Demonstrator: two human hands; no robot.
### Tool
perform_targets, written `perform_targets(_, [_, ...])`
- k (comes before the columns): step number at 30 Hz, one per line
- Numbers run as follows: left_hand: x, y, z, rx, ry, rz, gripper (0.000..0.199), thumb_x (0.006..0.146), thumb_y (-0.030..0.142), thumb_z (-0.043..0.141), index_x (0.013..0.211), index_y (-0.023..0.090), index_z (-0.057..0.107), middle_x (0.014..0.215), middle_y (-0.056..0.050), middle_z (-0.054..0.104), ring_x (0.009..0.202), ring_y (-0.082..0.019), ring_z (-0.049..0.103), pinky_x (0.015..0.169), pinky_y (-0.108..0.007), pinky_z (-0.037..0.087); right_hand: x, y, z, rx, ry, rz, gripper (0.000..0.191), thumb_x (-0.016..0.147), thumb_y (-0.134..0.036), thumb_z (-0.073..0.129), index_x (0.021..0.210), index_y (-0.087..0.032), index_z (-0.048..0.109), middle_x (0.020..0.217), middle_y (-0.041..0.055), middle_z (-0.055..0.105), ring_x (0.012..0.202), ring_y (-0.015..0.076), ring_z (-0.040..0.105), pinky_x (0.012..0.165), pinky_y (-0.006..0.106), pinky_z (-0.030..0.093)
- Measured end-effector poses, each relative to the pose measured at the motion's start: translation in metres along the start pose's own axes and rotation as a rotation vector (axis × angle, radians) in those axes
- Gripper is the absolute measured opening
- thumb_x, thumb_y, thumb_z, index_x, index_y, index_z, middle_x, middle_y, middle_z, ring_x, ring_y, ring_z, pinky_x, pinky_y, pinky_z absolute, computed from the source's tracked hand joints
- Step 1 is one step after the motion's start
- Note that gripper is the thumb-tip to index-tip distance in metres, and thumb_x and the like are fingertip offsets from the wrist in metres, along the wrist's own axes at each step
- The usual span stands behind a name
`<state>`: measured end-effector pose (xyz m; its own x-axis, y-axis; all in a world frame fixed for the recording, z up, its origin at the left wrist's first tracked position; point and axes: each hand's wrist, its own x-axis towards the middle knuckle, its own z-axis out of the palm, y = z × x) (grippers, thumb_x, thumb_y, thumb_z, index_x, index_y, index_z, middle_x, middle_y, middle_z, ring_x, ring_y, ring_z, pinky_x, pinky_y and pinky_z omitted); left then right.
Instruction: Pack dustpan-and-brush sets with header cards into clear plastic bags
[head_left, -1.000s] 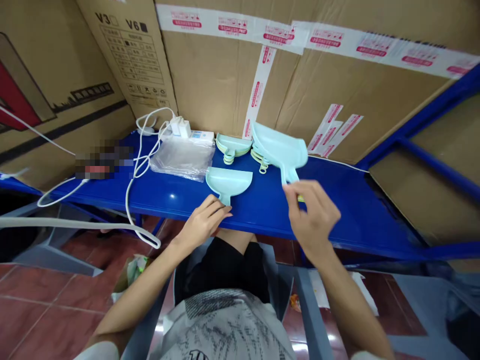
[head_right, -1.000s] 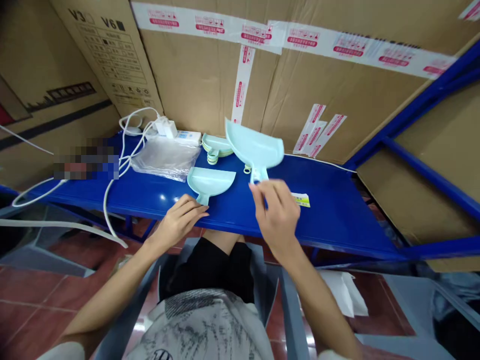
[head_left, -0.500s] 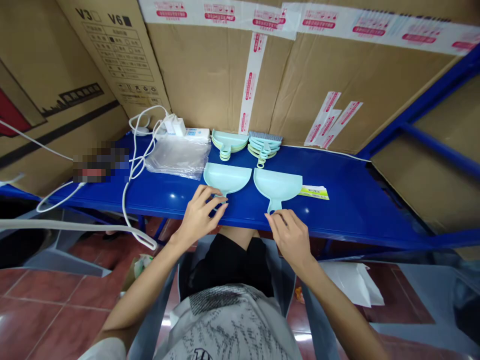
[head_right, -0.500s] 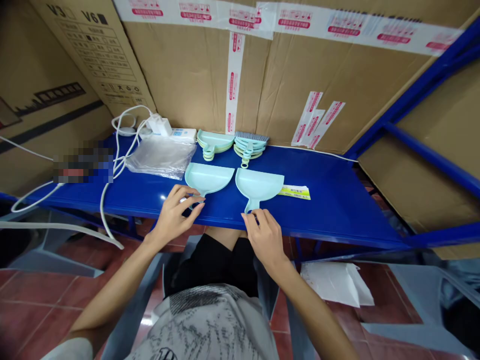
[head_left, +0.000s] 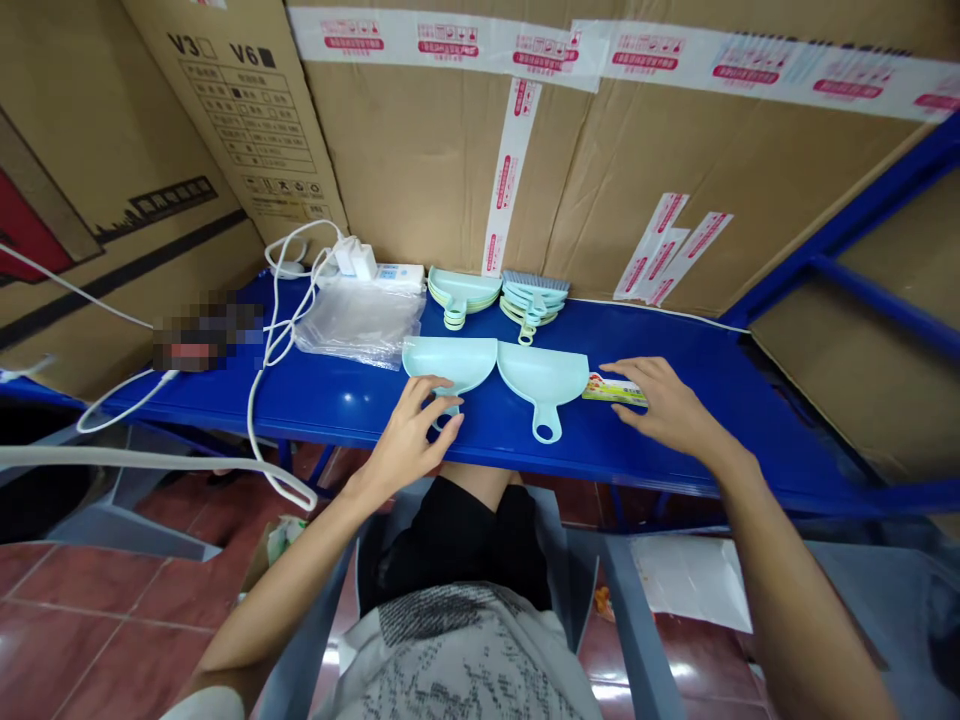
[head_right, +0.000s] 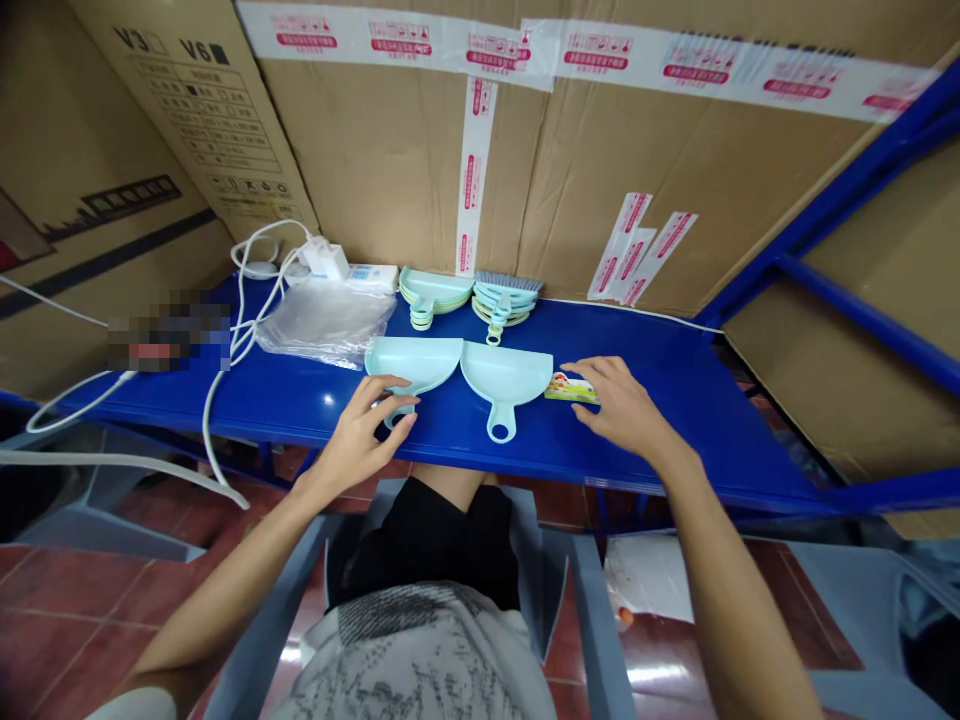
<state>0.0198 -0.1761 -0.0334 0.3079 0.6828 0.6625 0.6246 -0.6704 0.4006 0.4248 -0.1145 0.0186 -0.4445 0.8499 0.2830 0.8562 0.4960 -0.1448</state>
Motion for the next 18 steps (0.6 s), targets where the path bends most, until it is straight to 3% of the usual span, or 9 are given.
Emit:
perform_targets(3, [0.001, 0.000, -0.002, -0.006, -0.006, -0.012, 0.017, 0.109, 0.020, 0.060, 0.122, 0.020, 0.071, 0.129, -0.013, 0.064, 0.125, -0.031, 0.060, 0.107, -0.050, 0.055, 0.030, 0.038, -0.001, 0.098, -0.248, -0.002, 0.076, 0.073, -0.026, 0.071, 0.149, -0.023, 0.062, 0.141, 0.0137, 0.068, 0.132, 0.0392, 0.060, 0.112, 0.057, 0.051])
perform_targets(6, [0.000, 0.000, -0.004, -0.013, -0.028, -0.024, 0.019, 0.109, 0.020, 0.059, 0.124, 0.020, 0.071, 0.130, -0.013, 0.064, 0.127, -0.031, 0.060, 0.107, -0.049, 0.056, 0.042, 0.049, -0.002, 0.133, -0.381, 0.051, 0.086, 0.068, -0.027, 0.071, 0.153, -0.023, 0.057, 0.129, 0.0110, 0.069, 0.119, 0.0347, 0.064, 0.105, 0.051, 0.053])
perform_targets(10, [-0.002, -0.002, -0.005, -0.045, -0.038, -0.021, 0.019, 0.110, 0.020, 0.059, 0.124, 0.020, 0.071, 0.130, -0.013, 0.064, 0.127, -0.030, 0.060, 0.109, -0.049, 0.055, 0.028, 0.043, -0.013, 0.170, -0.460, 0.060, 0.082, 0.067, -0.029, 0.072, 0.148, -0.021, 0.059, 0.119, 0.0100, 0.068, 0.114, 0.0335, 0.064, 0.105, 0.048, 0.051])
perform_targets(18, [0.002, -0.003, 0.002, -0.060, -0.038, 0.000, 0.019, 0.111, 0.021, 0.056, 0.121, 0.020, 0.072, 0.132, -0.015, 0.064, 0.129, -0.030, 0.061, 0.107, -0.051, 0.057, 0.006, 0.015, -0.026, 0.093, -0.489, 0.010, 0.069, 0.071, -0.021, 0.073, 0.140, -0.027, 0.066, 0.123, 0.0094, 0.068, 0.115, 0.0341, 0.064, 0.099, 0.046, 0.052])
